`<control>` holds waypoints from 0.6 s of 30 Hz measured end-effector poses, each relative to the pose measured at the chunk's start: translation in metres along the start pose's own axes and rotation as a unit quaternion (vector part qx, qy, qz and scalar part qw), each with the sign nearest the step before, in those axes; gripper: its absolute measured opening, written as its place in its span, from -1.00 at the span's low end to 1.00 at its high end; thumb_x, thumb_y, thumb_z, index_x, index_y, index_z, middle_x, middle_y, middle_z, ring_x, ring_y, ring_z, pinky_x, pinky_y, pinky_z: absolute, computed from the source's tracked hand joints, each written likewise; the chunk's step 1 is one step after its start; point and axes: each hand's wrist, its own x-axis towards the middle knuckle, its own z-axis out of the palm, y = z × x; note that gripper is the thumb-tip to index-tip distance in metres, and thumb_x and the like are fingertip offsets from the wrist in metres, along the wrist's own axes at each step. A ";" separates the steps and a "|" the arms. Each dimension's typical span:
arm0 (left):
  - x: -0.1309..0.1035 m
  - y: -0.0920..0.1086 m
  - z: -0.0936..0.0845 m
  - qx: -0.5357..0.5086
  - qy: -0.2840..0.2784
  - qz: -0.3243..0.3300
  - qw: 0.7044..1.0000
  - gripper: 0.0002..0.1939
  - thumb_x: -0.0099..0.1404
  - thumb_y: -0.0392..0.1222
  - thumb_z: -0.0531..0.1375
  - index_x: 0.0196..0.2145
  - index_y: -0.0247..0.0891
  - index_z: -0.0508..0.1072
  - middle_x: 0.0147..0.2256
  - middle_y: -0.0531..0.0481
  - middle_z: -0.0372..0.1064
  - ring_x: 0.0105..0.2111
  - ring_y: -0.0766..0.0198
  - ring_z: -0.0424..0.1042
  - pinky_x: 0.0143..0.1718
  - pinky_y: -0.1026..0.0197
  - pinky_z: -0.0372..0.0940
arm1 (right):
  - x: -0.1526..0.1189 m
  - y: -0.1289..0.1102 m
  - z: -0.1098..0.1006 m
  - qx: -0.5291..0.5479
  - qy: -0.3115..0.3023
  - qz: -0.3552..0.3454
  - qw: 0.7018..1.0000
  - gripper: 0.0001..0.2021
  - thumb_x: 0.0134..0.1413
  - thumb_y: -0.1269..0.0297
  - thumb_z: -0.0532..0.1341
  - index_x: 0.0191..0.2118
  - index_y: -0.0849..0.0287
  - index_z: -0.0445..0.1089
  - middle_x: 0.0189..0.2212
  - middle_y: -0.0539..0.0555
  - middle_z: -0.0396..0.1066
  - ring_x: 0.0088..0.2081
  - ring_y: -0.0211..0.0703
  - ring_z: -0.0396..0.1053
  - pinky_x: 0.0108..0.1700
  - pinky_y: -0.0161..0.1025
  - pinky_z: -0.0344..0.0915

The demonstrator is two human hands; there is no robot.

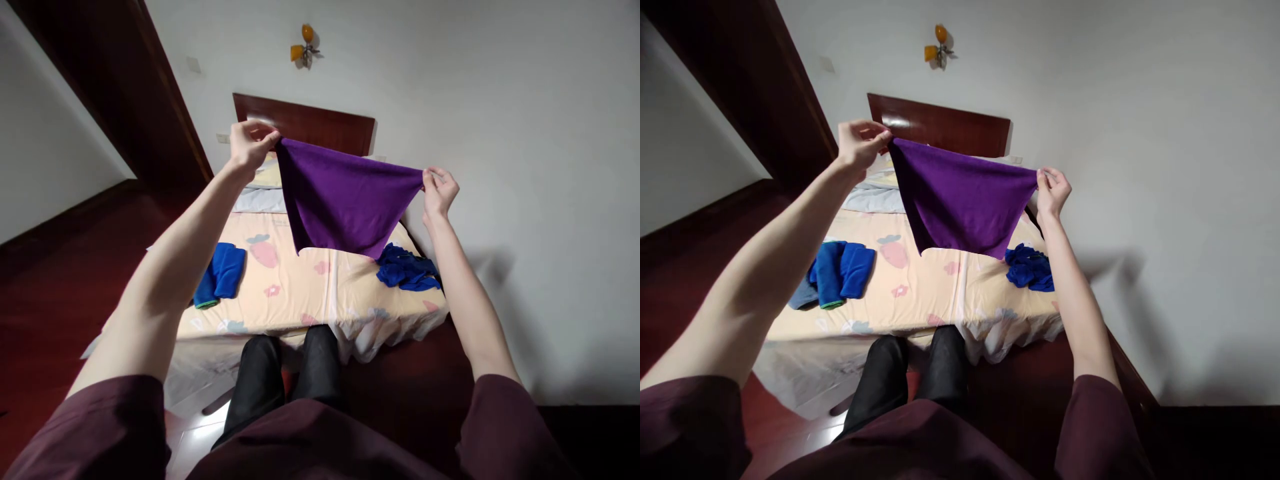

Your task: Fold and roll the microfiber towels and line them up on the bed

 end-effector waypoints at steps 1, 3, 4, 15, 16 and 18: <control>-0.004 0.001 -0.003 -0.013 0.008 -0.021 1.000 -0.67 0.41 -0.13 0.34 -0.12 -0.54 0.47 -0.28 -0.09 0.55 -0.36 0.48 0.34 -0.18 0.30 0.35 | -0.003 0.000 -0.002 -0.001 -0.006 -0.001 1.000 -0.57 0.16 -0.10 0.37 -0.10 0.20 0.48 -0.28 0.12 0.52 -0.23 -0.15 0.48 -0.19 -0.21 0.43; -0.014 0.005 -0.009 -0.045 0.015 -0.059 0.997 -0.67 0.32 -0.11 0.42 -0.16 -0.45 0.51 -0.31 -0.04 0.55 -0.37 0.46 0.34 -0.20 0.29 0.37 | -0.011 -0.001 -0.007 -0.004 -0.013 0.002 1.000 -0.60 0.15 -0.06 0.39 -0.14 0.20 0.50 -0.29 0.12 0.53 -0.25 -0.15 0.48 -0.19 -0.20 0.43; -0.020 0.006 -0.012 -0.058 0.013 -0.067 0.996 -0.67 0.28 -0.09 0.45 -0.19 -0.41 0.52 -0.32 -0.02 0.55 -0.37 0.45 0.35 -0.21 0.28 0.38 | -0.016 -0.002 -0.010 -0.006 -0.015 0.005 1.000 -0.62 0.15 -0.04 0.40 -0.16 0.21 0.50 -0.30 0.12 0.53 -0.26 -0.16 0.48 -0.20 -0.20 0.44; -0.121 0.020 -0.062 -0.124 -0.025 -0.136 0.983 -0.69 0.01 0.00 0.53 -0.39 -0.20 0.59 -0.43 0.03 0.50 -0.44 0.38 0.41 -0.31 0.22 0.41 | -0.081 -0.006 -0.043 0.033 -0.038 0.123 0.991 -0.67 0.03 0.05 0.52 -0.27 0.19 0.53 -0.38 0.06 0.55 -0.35 -0.21 0.51 -0.26 -0.23 0.48; -0.131 0.020 -0.067 -0.123 -0.031 -0.158 0.979 -0.72 0.01 -0.02 0.52 -0.40 -0.18 0.60 -0.42 0.03 0.49 -0.43 0.37 0.43 -0.29 0.21 0.42 | -0.088 -0.006 -0.044 0.039 -0.045 0.136 0.989 -0.67 0.02 0.05 0.52 -0.28 0.19 0.53 -0.39 0.06 0.55 -0.35 -0.21 0.51 -0.26 -0.23 0.48; -0.148 0.018 -0.078 -0.105 -0.043 -0.213 0.971 -0.78 0.02 -0.03 0.49 -0.41 -0.13 0.60 -0.42 0.04 0.49 -0.42 0.33 0.46 -0.26 0.17 0.44 | -0.101 -0.004 -0.046 0.048 -0.065 0.162 0.983 -0.67 0.01 0.06 0.53 -0.29 0.20 0.54 -0.40 0.06 0.55 -0.36 -0.20 0.51 -0.27 -0.22 0.47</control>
